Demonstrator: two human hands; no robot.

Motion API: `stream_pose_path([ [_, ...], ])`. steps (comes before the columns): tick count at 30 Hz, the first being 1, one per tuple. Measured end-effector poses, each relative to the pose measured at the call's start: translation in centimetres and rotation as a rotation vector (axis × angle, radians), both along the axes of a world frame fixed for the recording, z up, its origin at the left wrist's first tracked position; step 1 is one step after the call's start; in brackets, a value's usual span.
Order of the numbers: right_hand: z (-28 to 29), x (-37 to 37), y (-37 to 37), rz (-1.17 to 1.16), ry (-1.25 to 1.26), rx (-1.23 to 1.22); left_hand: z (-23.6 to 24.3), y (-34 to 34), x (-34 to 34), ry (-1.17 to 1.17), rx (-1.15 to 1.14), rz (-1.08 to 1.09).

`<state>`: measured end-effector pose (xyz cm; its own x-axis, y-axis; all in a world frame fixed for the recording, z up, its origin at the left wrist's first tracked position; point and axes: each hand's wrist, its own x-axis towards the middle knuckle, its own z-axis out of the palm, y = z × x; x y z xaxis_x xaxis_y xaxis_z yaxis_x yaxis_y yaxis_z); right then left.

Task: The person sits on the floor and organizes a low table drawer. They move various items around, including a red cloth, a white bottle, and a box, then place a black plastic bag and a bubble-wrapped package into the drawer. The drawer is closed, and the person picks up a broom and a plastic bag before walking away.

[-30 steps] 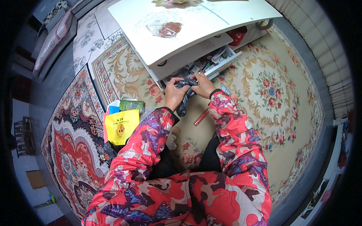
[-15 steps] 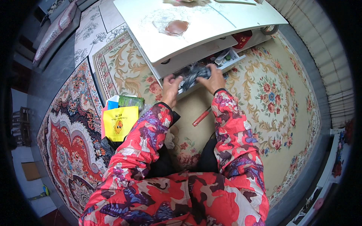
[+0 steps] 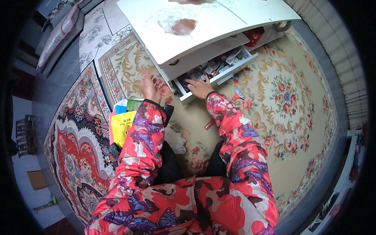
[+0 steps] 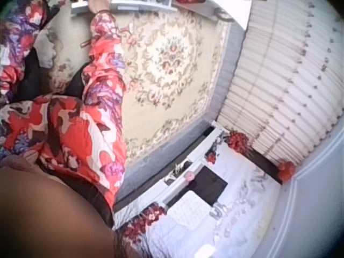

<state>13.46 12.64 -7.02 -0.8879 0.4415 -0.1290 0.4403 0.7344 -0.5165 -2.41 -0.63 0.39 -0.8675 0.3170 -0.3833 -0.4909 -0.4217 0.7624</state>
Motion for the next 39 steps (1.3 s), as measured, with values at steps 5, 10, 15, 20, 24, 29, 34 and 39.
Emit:
stream_pose_path([
  [5,1.1,1.4,0.4,0.041,0.15,-0.045,1.2,-0.6,-2.0,0.019,-0.046,0.07],
  [10,-0.7,3.0,3.1,-0.397,0.63,0.017,2.1,-2.3,-5.0,-0.092,0.113,0.102],
  [15,-6.8,11.2,10.5,-0.987,0.144,0.222,3.8,-12.2,-13.1,0.126,0.218,0.0],
  [20,-16.6,19.2,12.7,-0.76,-0.734,0.062,0.8,-30.0,-14.2,0.314,-0.186,-0.01],
  [24,-20.4,17.1,10.9,-0.657,-0.801,0.024,-4.3,-43.9,-9.4,0.128,-0.545,0.122],
  [29,-20.8,12.9,1.0,-0.917,-0.694,0.003,-10.5,-51.8,-1.3,-0.169,-0.818,0.162],
  [34,-21.8,13.1,2.6,-0.779,-0.825,0.028,-15.3,-45.0,1.5,0.274,-0.996,-0.131],
  [39,-22.4,14.3,2.7,-1.129,-0.496,-0.664,-18.2,-38.7,1.6,0.461,-1.177,-0.022],
])
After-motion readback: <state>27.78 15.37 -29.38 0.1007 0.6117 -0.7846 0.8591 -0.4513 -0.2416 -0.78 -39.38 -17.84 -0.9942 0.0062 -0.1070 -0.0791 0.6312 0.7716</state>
